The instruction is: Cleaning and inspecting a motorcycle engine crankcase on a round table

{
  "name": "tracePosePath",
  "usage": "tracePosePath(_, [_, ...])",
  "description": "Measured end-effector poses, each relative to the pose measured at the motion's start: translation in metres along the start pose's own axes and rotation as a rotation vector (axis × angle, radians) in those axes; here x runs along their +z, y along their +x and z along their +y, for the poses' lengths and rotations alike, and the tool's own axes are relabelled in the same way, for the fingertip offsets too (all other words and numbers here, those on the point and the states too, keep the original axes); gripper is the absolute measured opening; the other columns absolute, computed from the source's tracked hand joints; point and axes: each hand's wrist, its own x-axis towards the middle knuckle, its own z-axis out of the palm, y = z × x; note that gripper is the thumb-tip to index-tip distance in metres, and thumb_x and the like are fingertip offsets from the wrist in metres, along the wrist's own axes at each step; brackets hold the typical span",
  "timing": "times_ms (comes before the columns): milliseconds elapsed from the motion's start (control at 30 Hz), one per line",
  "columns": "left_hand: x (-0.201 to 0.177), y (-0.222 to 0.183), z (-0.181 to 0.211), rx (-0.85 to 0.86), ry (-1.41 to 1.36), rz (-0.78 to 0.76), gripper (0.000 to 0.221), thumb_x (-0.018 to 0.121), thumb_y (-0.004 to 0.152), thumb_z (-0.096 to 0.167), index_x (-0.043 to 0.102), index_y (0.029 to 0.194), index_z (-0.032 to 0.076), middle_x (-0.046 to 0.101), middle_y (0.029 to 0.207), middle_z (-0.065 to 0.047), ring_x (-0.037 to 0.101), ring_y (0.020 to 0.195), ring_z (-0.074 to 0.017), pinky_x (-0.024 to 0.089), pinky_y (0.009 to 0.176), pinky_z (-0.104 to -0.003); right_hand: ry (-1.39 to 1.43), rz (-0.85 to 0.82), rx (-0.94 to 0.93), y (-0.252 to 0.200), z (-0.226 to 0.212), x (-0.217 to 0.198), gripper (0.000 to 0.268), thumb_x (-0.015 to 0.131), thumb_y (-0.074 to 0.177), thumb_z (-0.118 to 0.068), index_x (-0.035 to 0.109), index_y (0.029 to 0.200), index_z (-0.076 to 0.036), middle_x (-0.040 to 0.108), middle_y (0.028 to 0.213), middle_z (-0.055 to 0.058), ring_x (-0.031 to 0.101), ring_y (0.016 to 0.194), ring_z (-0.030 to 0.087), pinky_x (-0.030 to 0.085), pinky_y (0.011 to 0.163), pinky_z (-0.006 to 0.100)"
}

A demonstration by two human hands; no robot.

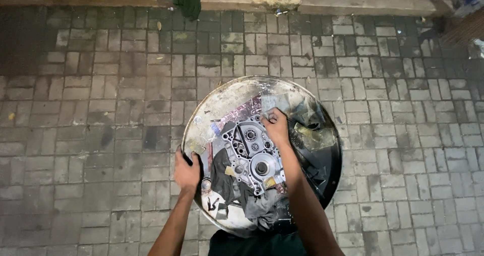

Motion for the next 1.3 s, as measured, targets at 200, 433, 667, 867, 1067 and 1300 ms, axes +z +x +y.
tracePosePath(200, [0.002, 0.005, -0.005, 0.013, 0.008, -0.015, 0.062, 0.049, 0.098, 0.053, 0.039, 0.153, 0.026, 0.057, 0.147, -0.017, 0.065, 0.117, -0.0463, 0.052, 0.096, -0.061, -0.081, 0.123, -0.027, 0.004, -0.007, 0.012, 0.007, 0.068, 0.095, -0.009, 0.066, 0.098, -0.003, 0.066, 0.083, 0.011, 0.066, 0.073, 0.02, 0.053, 0.066, 0.039])
tracePosePath(433, [0.006, 0.004, -0.007, 0.002, 0.028, -0.01, 0.062, 0.049, 0.098, 0.053, 0.04, 0.152, 0.024, 0.059, 0.146, -0.018, 0.065, 0.116, -0.0465, 0.052, 0.095, -0.062, -0.065, 0.058, -0.031, -0.002, 0.003, 0.004, 0.01, 0.072, 0.094, -0.014, 0.066, 0.096, -0.006, 0.058, 0.073, 0.006, 0.06, 0.069, 0.013, 0.054, 0.07, 0.033])
tracePosePath(667, [0.005, 0.004, -0.007, 0.03, 0.015, 0.028, 0.061, 0.05, 0.099, 0.049, 0.042, 0.152, 0.022, 0.058, 0.146, -0.019, 0.065, 0.117, -0.0468, 0.052, 0.095, -0.061, 0.02, 0.185, -0.057, -0.032, -0.047, 0.004, 0.009, 0.053, 0.105, -0.017, 0.058, 0.11, -0.011, 0.061, 0.072, 0.006, 0.054, 0.073, 0.015, 0.051, 0.071, 0.037])
tracePosePath(867, [0.002, 0.0, -0.004, 0.045, 0.008, 0.03, 0.06, 0.051, 0.1, 0.047, 0.04, 0.153, 0.019, 0.06, 0.141, -0.025, 0.065, 0.116, -0.0488, 0.052, 0.094, -0.062, 0.044, 0.05, -0.006, -0.013, -0.008, -0.004, 0.011, 0.06, 0.094, -0.009, 0.057, 0.105, -0.01, 0.065, 0.076, 0.007, 0.061, 0.076, 0.017, 0.054, 0.076, 0.038])
tracePosePath(1067, [-0.005, -0.001, 0.005, 0.04, 0.002, 0.044, 0.059, 0.051, 0.1, 0.047, 0.042, 0.151, 0.019, 0.063, 0.136, -0.026, 0.066, 0.112, -0.0496, 0.053, 0.093, -0.062, 0.031, -0.03, 0.007, 0.006, 0.021, -0.002, 0.012, 0.07, 0.084, -0.006, 0.064, 0.094, -0.006, 0.064, 0.075, 0.005, 0.065, 0.075, 0.018, 0.056, 0.076, 0.037])
tracePosePath(1300, [-0.005, -0.004, 0.005, 0.037, 0.015, 0.038, 0.06, 0.052, 0.099, 0.049, 0.042, 0.151, 0.02, 0.062, 0.136, -0.025, 0.065, 0.113, -0.0501, 0.052, 0.093, -0.062, 0.053, -0.008, -0.022, -0.005, -0.01, -0.001, 0.012, 0.064, 0.083, -0.001, 0.062, 0.095, -0.002, 0.052, 0.074, 0.002, 0.057, 0.076, 0.016, 0.054, 0.074, 0.03])
